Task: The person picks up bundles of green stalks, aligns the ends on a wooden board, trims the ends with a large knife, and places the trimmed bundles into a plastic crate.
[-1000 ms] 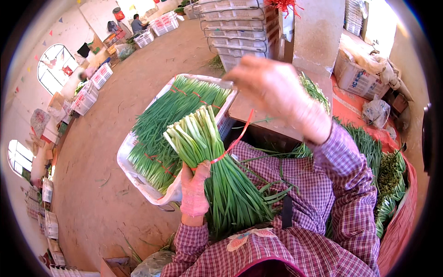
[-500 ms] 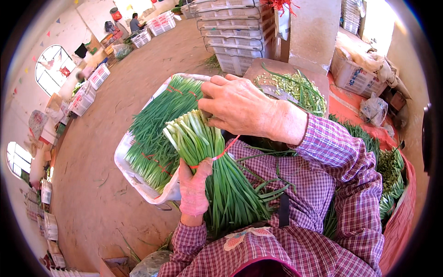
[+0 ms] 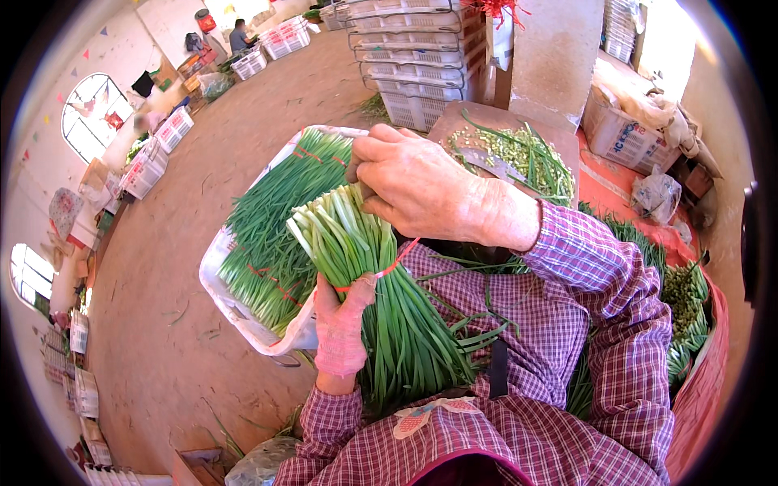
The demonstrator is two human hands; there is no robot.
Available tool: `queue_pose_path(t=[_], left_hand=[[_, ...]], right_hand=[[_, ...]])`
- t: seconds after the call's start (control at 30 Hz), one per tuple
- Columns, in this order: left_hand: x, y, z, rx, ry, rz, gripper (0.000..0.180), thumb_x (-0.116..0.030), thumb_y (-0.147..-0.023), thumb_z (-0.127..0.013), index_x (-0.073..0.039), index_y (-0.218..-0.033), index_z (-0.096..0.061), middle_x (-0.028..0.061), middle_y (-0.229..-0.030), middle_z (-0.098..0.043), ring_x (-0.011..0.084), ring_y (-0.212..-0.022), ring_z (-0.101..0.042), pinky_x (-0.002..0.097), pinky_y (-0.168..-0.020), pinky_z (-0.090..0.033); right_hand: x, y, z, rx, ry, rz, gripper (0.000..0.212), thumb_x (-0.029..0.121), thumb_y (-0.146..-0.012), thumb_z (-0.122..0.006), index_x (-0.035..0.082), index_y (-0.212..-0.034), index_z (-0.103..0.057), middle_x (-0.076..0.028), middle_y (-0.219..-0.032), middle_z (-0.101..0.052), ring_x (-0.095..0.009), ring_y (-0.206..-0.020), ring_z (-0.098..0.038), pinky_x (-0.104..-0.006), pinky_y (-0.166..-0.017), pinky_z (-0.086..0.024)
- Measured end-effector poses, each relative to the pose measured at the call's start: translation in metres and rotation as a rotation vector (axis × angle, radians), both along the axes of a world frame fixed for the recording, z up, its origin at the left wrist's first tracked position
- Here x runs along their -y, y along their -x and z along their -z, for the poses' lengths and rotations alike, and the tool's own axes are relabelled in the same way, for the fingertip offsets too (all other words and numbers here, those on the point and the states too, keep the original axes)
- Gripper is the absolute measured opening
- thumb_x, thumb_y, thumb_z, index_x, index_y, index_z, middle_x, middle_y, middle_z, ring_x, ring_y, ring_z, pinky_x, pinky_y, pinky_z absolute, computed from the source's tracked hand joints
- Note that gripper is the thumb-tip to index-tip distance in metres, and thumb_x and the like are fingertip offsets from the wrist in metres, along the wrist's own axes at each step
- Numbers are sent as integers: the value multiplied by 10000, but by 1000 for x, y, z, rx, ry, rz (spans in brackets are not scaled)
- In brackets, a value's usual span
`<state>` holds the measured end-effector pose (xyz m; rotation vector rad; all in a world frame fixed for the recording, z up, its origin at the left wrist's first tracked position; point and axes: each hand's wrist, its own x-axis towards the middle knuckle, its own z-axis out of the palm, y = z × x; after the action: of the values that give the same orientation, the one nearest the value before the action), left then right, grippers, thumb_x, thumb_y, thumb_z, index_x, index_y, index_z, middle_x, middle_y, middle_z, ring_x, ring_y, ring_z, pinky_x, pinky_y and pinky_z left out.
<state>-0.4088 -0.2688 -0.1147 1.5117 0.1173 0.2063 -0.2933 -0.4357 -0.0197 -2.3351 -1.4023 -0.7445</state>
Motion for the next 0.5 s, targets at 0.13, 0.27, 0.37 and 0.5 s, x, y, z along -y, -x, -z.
queue_pose_path(t=[0.13,0.27,0.37,0.5], left_hand=[[2,-2,-5,-2,100,34,323,-203,-853,-644,-31,-1103,-532,5,-877,-529,105,-746,-473,263,-708,-429],[2,-4,-5,-21,118,41,321,-190,-849,-637,-39,-1113,-532,-3,-875,-524,94,-753,-462,256,-709,-421],[1,-4,-5,-27,82,39,344,-180,-843,-635,-39,-1137,-527,-6,-878,-518,90,-759,-456,253,-705,-417],[-6,-2,-2,-8,130,49,404,-195,-841,-648,-36,-1188,-514,-14,-917,-512,85,-769,-449,251,-710,-411]], right_hand=[[0,-1,-10,68,-68,4,163,155,-765,-670,4,-785,-611,-107,-897,-524,-302,-938,-523,-397,-822,-457],[2,-6,-27,159,-27,114,155,173,-775,-646,23,-741,-658,-110,-908,-575,-276,-941,-565,-408,-806,-486],[12,-25,-53,274,-76,190,167,182,-817,-643,15,-824,-652,-122,-912,-586,-280,-883,-593,-403,-763,-505],[45,-47,-112,422,-181,476,200,213,-816,-665,20,-766,-646,-171,-827,-633,-258,-715,-658,-380,-580,-542]])
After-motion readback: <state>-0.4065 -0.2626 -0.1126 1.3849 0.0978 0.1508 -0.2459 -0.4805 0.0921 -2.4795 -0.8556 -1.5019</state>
